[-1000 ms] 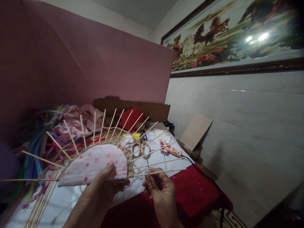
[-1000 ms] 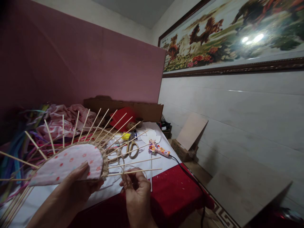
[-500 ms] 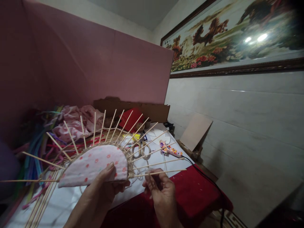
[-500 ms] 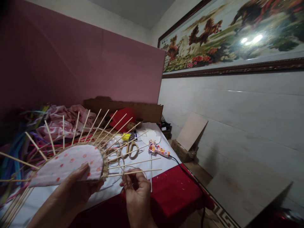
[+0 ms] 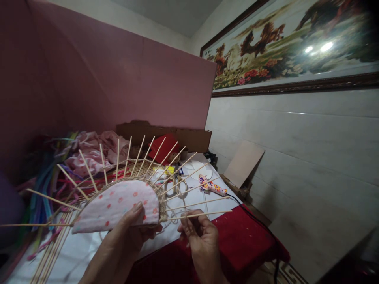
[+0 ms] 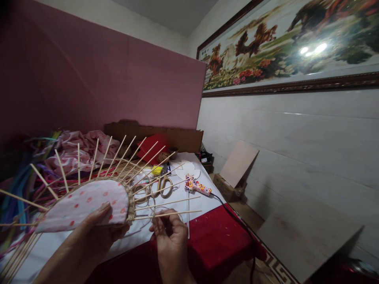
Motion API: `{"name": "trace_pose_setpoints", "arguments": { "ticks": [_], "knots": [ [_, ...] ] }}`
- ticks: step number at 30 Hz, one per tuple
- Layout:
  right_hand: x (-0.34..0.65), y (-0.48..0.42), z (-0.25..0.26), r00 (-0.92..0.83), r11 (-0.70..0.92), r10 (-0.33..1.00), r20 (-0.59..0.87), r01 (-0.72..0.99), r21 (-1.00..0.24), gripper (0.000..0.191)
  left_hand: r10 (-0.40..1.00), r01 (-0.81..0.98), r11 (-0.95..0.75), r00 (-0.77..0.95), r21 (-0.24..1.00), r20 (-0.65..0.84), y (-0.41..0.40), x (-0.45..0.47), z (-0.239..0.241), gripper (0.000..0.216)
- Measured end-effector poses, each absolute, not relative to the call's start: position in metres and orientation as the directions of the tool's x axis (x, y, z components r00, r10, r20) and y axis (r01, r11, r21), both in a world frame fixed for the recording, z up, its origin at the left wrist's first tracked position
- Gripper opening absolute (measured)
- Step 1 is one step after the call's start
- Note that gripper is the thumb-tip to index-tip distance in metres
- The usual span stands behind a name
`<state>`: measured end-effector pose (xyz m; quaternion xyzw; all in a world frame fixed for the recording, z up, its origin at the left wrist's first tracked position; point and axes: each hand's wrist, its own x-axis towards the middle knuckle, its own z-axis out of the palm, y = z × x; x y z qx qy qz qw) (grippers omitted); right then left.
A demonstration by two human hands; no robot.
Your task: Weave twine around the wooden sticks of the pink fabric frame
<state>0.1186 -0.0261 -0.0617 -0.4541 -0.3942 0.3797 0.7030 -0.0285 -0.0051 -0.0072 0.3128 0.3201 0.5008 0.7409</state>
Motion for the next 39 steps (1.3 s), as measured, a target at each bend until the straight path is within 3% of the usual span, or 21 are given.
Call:
{"name": "trace_pose_setpoints", "arguments": {
  "ticks": [9,30,39],
  "knots": [
    [0.118,-0.025,-0.063,0.4,0.313,0.888,0.226,-0.166,-0.935,0.033,0.961,-0.587,0.266,0.225,0.765,-0.161,-0.008,-0.028,-0.006,0.013],
    [0.121,-0.023,-0.052,0.383,0.303,0.9,0.209,-0.203,-0.931,0.033,0.966,-0.576,0.217,0.24,0.788,-0.091,0.0,-0.03,-0.013,0.015],
    [0.132,-0.009,-0.019,0.257,0.266,0.944,0.209,-0.213,-0.94,0.038,0.976,-0.588,0.177,0.206,0.789,-0.066,0.006,-0.026,0.021,0.012]
  ]
}}
